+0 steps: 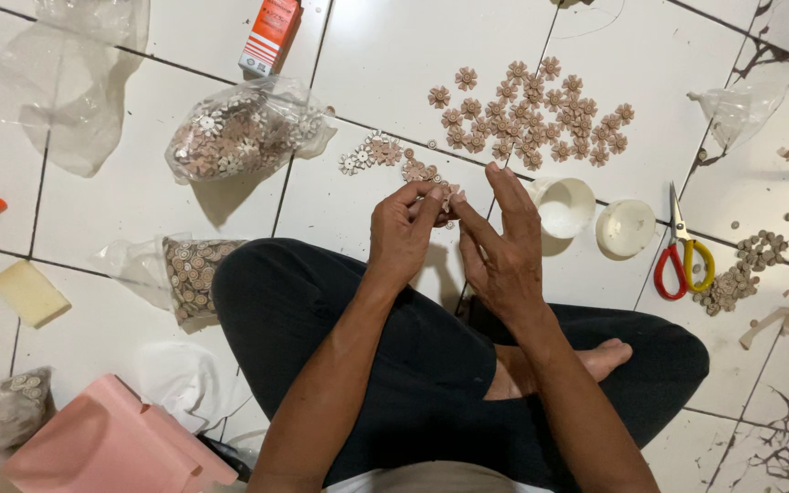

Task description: The person sits on the floor and repeatedly picks up small beige flower-shaped pieces and round discs, then presses them together by hand. The person places the assembled pieces into a small white bowl and continues the process with additional components from the floor.

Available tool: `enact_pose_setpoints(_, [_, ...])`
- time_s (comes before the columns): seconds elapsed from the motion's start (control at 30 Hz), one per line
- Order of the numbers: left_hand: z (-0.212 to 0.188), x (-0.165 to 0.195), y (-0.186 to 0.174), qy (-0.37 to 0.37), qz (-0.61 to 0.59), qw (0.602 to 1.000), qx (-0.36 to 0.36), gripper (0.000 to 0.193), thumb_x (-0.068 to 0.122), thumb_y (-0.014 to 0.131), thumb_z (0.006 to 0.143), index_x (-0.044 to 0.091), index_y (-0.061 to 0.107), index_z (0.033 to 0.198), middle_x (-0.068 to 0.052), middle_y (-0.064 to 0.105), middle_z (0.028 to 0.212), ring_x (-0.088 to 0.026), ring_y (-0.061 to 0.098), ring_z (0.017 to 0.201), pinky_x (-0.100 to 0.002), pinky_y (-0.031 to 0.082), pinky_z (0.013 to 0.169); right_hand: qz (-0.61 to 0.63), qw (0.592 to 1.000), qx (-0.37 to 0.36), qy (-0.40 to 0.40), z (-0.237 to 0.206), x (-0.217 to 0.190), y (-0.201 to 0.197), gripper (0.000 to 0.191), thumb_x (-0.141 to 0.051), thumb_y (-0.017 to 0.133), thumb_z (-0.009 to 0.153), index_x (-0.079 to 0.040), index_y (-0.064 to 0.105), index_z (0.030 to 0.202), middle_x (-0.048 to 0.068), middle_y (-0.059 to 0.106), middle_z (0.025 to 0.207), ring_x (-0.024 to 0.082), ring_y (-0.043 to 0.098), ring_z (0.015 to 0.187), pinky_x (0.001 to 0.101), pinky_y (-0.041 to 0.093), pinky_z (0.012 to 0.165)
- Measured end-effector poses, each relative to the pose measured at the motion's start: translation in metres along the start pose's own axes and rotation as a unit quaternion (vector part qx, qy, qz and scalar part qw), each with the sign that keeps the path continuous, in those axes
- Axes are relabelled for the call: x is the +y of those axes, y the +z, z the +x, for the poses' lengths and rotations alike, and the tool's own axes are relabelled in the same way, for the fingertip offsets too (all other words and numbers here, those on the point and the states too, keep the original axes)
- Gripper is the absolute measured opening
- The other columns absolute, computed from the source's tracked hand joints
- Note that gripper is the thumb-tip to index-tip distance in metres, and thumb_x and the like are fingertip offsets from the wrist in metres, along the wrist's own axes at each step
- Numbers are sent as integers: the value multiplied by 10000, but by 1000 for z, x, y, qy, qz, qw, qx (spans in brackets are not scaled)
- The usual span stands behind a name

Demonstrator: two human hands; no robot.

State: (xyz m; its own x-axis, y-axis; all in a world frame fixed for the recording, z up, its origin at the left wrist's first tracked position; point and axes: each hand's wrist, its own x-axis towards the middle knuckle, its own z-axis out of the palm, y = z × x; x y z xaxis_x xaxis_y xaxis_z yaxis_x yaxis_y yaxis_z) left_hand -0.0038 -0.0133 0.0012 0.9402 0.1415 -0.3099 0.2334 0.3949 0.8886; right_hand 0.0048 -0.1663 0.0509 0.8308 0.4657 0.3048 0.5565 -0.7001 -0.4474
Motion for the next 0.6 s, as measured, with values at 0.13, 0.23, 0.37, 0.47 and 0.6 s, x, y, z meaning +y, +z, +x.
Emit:
enact_pose_setpoints(0.13, [-2, 5, 2, 1, 17, 1000, 2, 239, 179, 601, 1047, -24, 719, 1095, -91, 775, 912, -114, 736, 834, -269, 624, 786, -16, 1000, -7, -7, 0, 0, 0, 499, 17, 762, 888, -152, 695, 1353, 158, 405, 1610, 378, 404, 1503, 503, 385, 1221])
enact_pose_setpoints(0.23, [-3, 11, 4, -3, 34, 999, 8, 241, 183, 607, 1039, -20, 721, 1099, -89, 782, 919, -107, 730, 829, -263, 614, 767, -18, 1000, -14, -10, 1, -1, -2, 498, 20, 763, 867, -139, 707, 1336, 160, 402, 1608, 379, 397, 1501, 502, 381, 1223])
enact_pose_setpoints(0.37, [-9, 19, 7, -23, 121, 992, 31, 261, 226, 625, 1013, -1, 731, 1085, -76, 792, 874, -96, 744, 810, -254, 597, 713, 26, 1000, 8, -13, 3, -3, -8, 371, 30, 743, 888, -111, 726, 1230, 162, 426, 1592, 352, 401, 1504, 489, 380, 1252])
enact_pose_setpoints(0.47, [-9, 21, 6, -27, 142, 989, 38, 275, 247, 639, 1012, 2, 748, 1072, -84, 797, 849, -110, 730, 792, -262, 581, 701, 99, 992, 82, -8, 1, -1, -21, 271, 47, 675, 940, -68, 725, 1181, 156, 459, 1575, 313, 428, 1508, 460, 401, 1256])
enact_pose_setpoints(0.6, [-5, 13, 4, -33, 137, 989, 42, 268, 229, 630, 1029, -6, 755, 1056, -109, 789, 843, -149, 726, 775, -267, 595, 709, 115, 980, 145, 78, -15, 5, -42, 222, 5, 624, 1045, -20, 676, 1259, 174, 531, 1510, 280, 532, 1459, 408, 495, 1189])
